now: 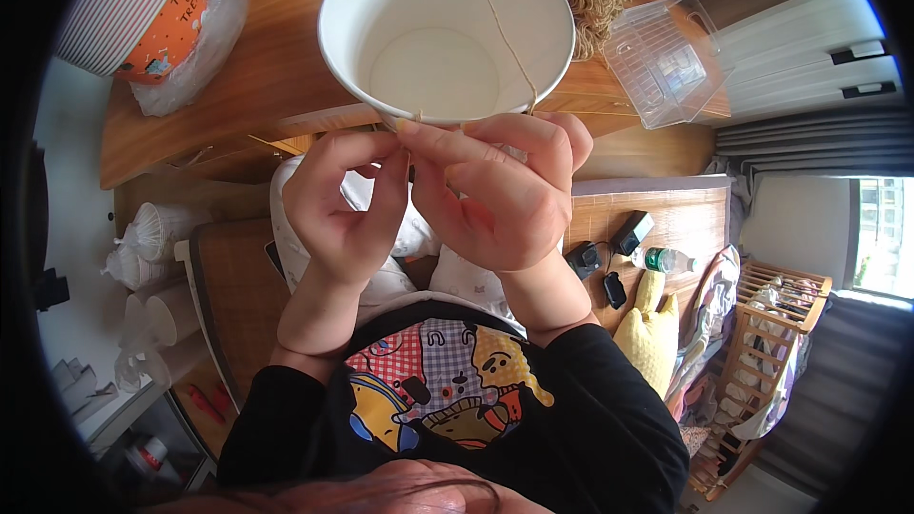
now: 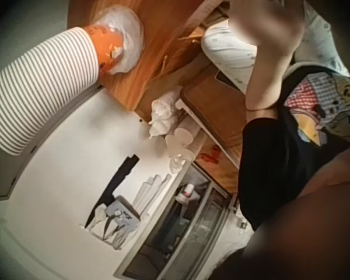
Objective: Tying thin decorative or functional strings to the rims of paper buckets.
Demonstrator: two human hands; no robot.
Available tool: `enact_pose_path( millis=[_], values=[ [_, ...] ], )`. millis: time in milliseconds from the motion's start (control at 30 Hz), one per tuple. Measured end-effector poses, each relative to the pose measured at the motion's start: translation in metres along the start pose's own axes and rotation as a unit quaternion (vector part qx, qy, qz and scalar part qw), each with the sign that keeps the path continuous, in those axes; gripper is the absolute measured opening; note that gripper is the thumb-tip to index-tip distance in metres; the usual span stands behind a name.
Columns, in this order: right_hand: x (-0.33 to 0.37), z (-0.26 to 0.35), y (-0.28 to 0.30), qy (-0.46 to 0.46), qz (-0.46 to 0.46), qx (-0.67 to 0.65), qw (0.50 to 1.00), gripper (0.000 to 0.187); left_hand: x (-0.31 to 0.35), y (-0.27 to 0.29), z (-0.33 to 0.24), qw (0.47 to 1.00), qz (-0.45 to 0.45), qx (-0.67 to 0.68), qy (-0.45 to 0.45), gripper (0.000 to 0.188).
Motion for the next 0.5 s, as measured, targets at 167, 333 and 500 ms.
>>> enact_pose_path(
  millis=[167,333,500],
  values=[
    [0.0001,-0.0029,-0.0012,-0.019,0.011,-0.015,1.000,0.033,0.0013,-0.0015,0.0009,1.000,0.007,0.016,0.008,0.018],
    [0.0026,-0.0025,0.0002,-0.001,-0.002,-0.001,1.000,0.028,0.0007,-0.0018,0.0002,1.000,0.008,0.008,0.005,0.017],
    [0.0090,-0.0077,0.0009,0.010,-0.019,-0.011,1.000,0.025,0.0009,-0.0037,0.0019,1.000,0.011,0.015,0.021,0.016]
  ],
)
Point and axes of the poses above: each hand's wrist, its own x-axis away from the middle knuckle, its own y-axis out of the back of the hand, z = x × y, the point moved 9 cm from there along -x, towards the middle knuckle, and after that the axes turned 11 degrees about -x, right-handed, at the moved point
